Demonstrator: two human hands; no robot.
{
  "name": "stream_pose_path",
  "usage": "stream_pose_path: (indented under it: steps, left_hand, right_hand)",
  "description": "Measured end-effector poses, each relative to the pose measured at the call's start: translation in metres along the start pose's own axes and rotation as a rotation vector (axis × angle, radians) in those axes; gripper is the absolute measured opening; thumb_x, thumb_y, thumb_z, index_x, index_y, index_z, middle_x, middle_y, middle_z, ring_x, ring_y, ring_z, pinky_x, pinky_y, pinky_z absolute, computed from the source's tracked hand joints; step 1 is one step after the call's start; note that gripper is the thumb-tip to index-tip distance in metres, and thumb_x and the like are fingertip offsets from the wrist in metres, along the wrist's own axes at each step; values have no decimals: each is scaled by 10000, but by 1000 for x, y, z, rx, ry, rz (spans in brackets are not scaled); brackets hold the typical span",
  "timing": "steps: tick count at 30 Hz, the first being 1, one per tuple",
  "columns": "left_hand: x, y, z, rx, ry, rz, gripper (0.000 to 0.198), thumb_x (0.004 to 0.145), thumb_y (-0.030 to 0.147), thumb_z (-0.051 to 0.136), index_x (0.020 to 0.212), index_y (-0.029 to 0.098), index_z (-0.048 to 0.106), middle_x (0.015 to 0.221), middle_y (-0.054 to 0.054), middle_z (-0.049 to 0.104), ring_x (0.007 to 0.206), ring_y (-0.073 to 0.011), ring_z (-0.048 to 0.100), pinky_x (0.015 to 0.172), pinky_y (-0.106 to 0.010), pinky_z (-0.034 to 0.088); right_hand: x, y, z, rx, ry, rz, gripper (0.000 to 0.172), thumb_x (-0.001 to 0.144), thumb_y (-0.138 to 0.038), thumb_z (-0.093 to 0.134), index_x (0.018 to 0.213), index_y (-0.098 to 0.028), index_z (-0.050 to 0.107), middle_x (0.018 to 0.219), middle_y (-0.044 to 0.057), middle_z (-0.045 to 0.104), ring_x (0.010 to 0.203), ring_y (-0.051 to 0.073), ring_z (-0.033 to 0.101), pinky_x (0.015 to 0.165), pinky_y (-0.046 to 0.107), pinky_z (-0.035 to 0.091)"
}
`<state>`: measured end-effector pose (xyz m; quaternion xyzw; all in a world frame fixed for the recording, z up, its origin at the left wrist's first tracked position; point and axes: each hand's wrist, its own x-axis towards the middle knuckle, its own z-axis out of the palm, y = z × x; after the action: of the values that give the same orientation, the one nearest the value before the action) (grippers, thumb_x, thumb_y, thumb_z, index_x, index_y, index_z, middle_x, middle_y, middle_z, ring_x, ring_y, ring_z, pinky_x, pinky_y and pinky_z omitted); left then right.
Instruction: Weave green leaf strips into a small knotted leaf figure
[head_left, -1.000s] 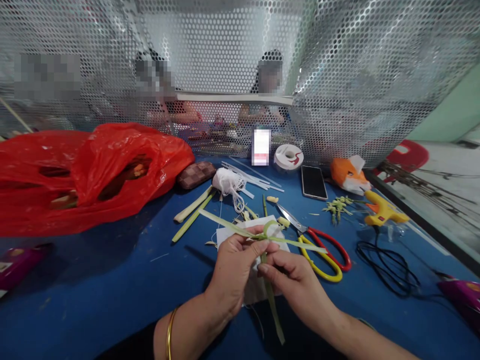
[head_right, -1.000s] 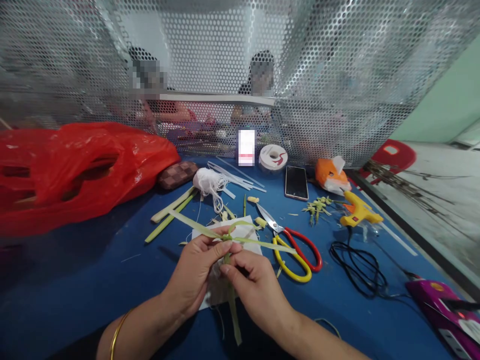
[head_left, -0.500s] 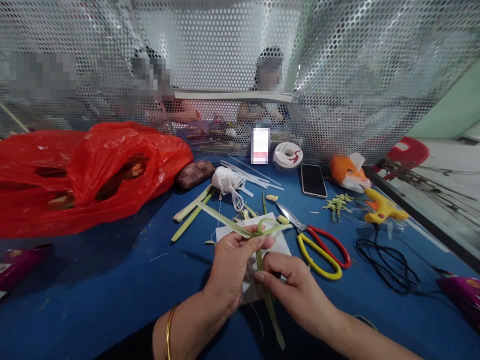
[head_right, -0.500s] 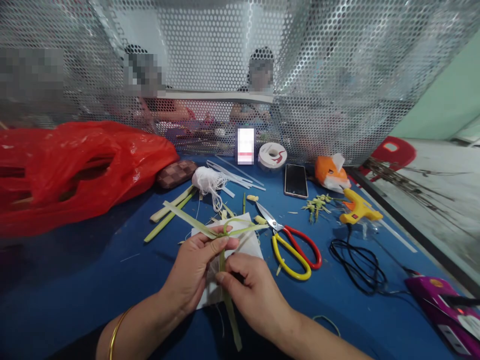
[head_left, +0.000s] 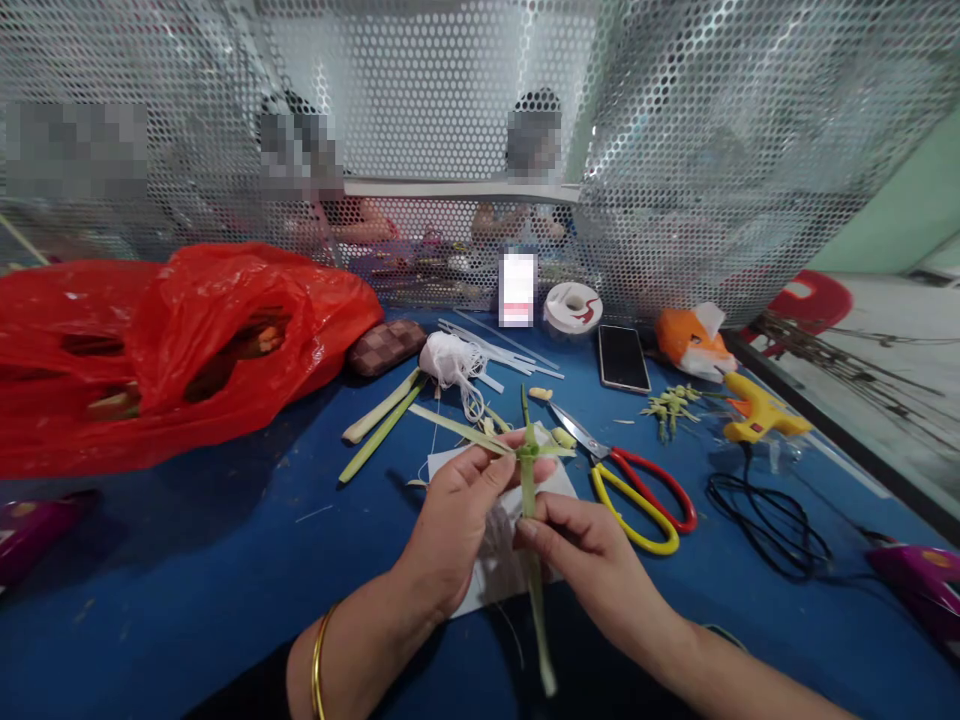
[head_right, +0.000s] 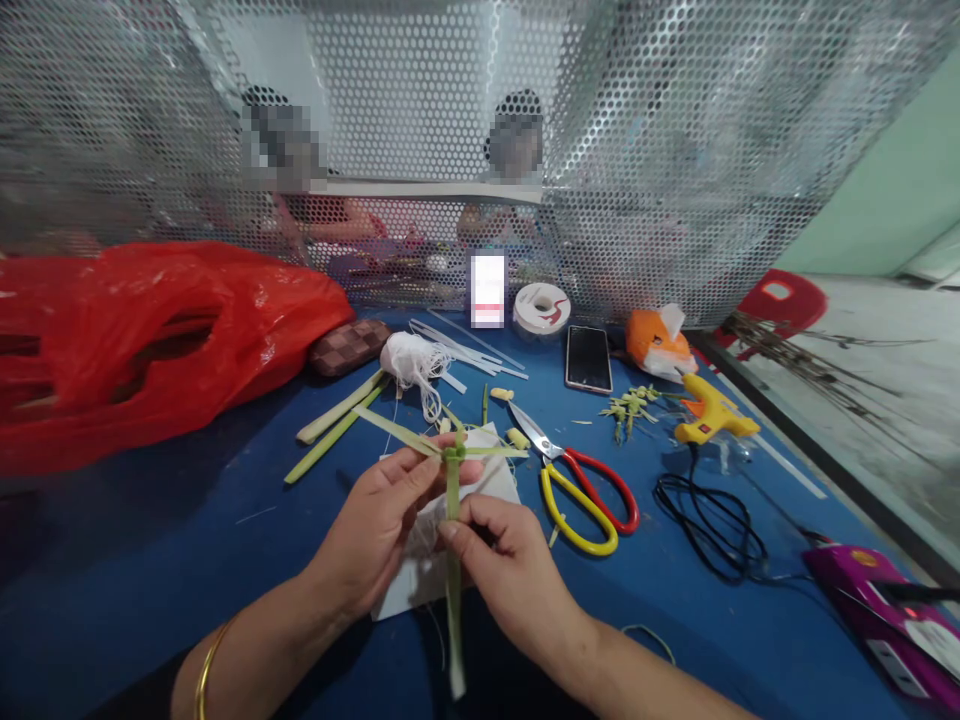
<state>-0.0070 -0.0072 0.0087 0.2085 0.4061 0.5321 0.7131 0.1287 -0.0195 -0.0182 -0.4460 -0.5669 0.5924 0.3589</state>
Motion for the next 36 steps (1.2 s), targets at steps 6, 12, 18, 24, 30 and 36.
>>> stream_pose_path:
  steps: [6, 12, 18, 24, 30, 36]
  left_hand:
    - [2, -7, -4, -8, -21, -6, 323, 690, 269, 840, 967, 143, 729, 765, -72, 761, 595, -158, 680, 577, -247, 529]
    - [0, -10, 0, 5, 20, -14, 309, 560, 147, 879, 840, 144, 746, 697, -57, 754, 605, -132, 661, 552, -199, 484]
    - [-1, -11, 2, -17, 110, -24, 334, 504, 150, 888, 803, 136, 740, 624, -48, 733, 592, -156, 670, 514, -201, 470]
    - [-1, -11, 1, -37, 117, -12, 324, 519, 128, 880, 806, 132, 729, 628, -45, 736, 616, -171, 696, 592, -239, 528]
    - [1, -12, 1, -39, 100, 6, 313, 522, 125, 880, 800, 135, 735, 621, -39, 738, 600, -155, 695, 616, -235, 542]
    - [2, -7, 0, -38, 91, -11, 295, 571, 137, 867, 833, 143, 731, 678, -50, 754, 609, -134, 681, 614, -221, 534]
  right_hand:
    - [2, -1, -1, -16, 43, -65, 310, 831, -422, 610, 653, -170, 584, 631, -8, 504, 621, 133, 430, 591, 257, 381]
    - [3, 2, -2, -51, 87, -130, 345, 870, -418, 569, 618, -184, 547, 607, -8, 490, 600, 137, 424, 572, 261, 374]
    - [-2, 1, -3, -283, 33, -252, 376, 939, -328, 495, 588, -199, 464, 621, -25, 423, 600, 128, 383, 571, 253, 347]
    - [-3, 4, -3, -371, 7, -309, 380, 949, -296, 477, 593, -211, 373, 618, -33, 416, 588, 124, 383, 565, 258, 331]
    - [-3, 6, -2, -409, -4, -325, 369, 963, -274, 464, 612, -212, 366, 626, -30, 435, 597, 124, 403, 572, 258, 329]
    - [-6, 1, -6, -441, 31, -389, 334, 981, -256, 462, 650, -210, 465, 643, -17, 504, 605, 131, 475, 582, 256, 370]
